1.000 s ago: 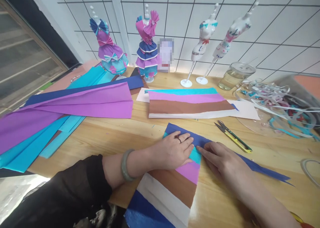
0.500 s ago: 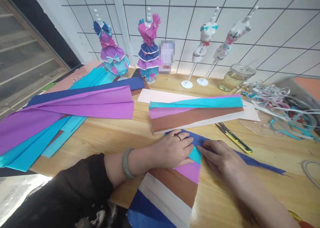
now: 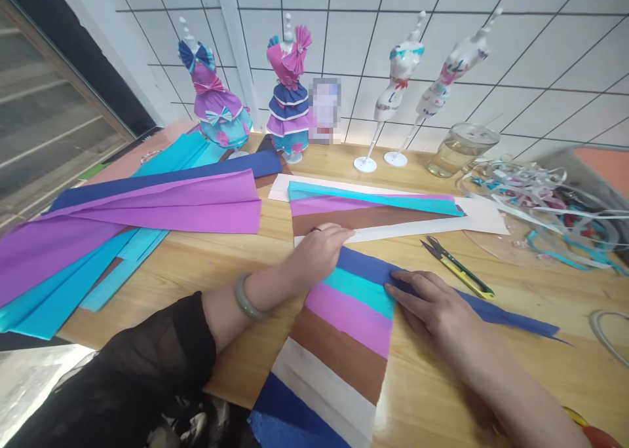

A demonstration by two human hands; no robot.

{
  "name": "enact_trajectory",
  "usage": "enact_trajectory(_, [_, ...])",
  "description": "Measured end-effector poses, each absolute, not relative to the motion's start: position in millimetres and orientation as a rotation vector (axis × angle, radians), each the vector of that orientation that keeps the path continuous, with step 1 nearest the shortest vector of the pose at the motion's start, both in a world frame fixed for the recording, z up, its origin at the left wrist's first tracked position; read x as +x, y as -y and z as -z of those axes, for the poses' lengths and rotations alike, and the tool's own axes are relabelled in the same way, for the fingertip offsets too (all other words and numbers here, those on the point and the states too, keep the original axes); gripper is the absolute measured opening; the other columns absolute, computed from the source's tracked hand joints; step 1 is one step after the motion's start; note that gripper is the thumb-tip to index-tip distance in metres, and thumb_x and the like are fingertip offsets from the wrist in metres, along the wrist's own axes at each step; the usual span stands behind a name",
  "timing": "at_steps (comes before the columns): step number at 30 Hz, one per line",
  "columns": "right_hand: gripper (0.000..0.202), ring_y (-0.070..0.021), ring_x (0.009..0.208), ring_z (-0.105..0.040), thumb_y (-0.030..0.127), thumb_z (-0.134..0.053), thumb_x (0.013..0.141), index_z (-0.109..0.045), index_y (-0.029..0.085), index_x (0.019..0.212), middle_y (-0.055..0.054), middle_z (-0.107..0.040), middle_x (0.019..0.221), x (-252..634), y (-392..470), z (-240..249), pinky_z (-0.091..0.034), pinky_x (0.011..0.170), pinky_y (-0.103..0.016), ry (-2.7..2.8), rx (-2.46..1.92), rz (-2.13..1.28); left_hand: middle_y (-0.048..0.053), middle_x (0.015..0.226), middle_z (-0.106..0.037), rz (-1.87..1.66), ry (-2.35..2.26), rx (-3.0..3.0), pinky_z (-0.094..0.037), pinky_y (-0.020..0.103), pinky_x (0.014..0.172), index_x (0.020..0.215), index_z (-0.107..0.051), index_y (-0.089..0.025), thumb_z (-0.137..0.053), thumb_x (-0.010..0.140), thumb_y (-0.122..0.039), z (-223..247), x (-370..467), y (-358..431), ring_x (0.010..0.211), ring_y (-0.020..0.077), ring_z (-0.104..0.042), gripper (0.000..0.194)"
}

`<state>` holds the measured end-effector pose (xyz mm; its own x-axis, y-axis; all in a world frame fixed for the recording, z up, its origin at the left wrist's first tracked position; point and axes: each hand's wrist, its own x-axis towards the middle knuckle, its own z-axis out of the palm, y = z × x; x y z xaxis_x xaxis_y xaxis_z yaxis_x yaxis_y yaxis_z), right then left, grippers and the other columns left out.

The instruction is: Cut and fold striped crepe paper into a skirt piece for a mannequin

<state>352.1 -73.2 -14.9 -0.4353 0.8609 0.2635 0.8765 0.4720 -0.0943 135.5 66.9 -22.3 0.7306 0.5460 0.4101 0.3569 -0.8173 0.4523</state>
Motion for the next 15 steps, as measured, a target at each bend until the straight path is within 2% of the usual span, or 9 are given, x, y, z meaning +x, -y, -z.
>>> enact_trajectory(3, [0.030, -0.0257, 0.103, -0.054, 0.013, -0.045, 0.091, -0.067, 0.011, 0.111, -0.018, -0.060, 0.114, 352.1, 73.7, 15.3, -0.051, 0.085, -0.041, 2.446, -1.481, 0.081, 0.005, 0.110, -0.066, -0.730, -0.805, 2.486, -0.044, 0.035, 0.094, 0.110, -0.061, -0.017, -0.040, 0.086, -0.008, 16.0, 131.4, -75.9, 0.104, 0.0186, -0.056, 0.033])
enact_trajectory(7, [0.032, -0.0256, 0.104, -0.055, 0.014, -0.043, 0.091, -0.067, 0.013, 0.112, -0.017, -0.061, 0.114, 352.5, 74.7, 15.3, -0.050, 0.086, -0.041, 2.433, -1.511, 0.053, 0.002, 0.096, -0.068, -0.534, -0.917, 2.345, -0.044, 0.033, 0.086, 0.097, -0.067, -0.020, -0.058, 0.080, -0.025, 3.2, 124.7, -85.9, 0.094, 0.0189, -0.059, 0.019])
enact_trajectory(11, [0.032, -0.0258, 0.104, -0.056, 0.015, -0.043, 0.091, -0.067, 0.014, 0.113, -0.017, -0.061, 0.114, 353.5, 74.5, 16.3, -0.051, 0.085, -0.041, 2.436, -1.509, 0.054, 0.001, 0.090, -0.065, -0.330, -0.895, 2.246, -0.044, 0.027, 0.073, 0.096, -0.066, -0.021, -0.068, 0.072, -0.042, -3.6, 117.8, -95.0, 0.085, 0.0168, -0.060, 0.032])
enact_trajectory(15, [0.032, -0.0265, 0.103, -0.055, 0.012, -0.043, 0.090, -0.067, 0.012, 0.112, -0.018, -0.060, 0.114, 353.4, 74.4, 16.9, -0.051, 0.084, -0.042, 2.452, -1.498, 0.069, 0.002, 0.092, -0.061, -0.244, -0.823, 2.379, -0.040, 0.028, 0.076, 0.101, -0.064, -0.022, -0.073, 0.068, -0.043, -2.6, 114.6, -99.1, 0.089, 0.0177, -0.057, 0.041])
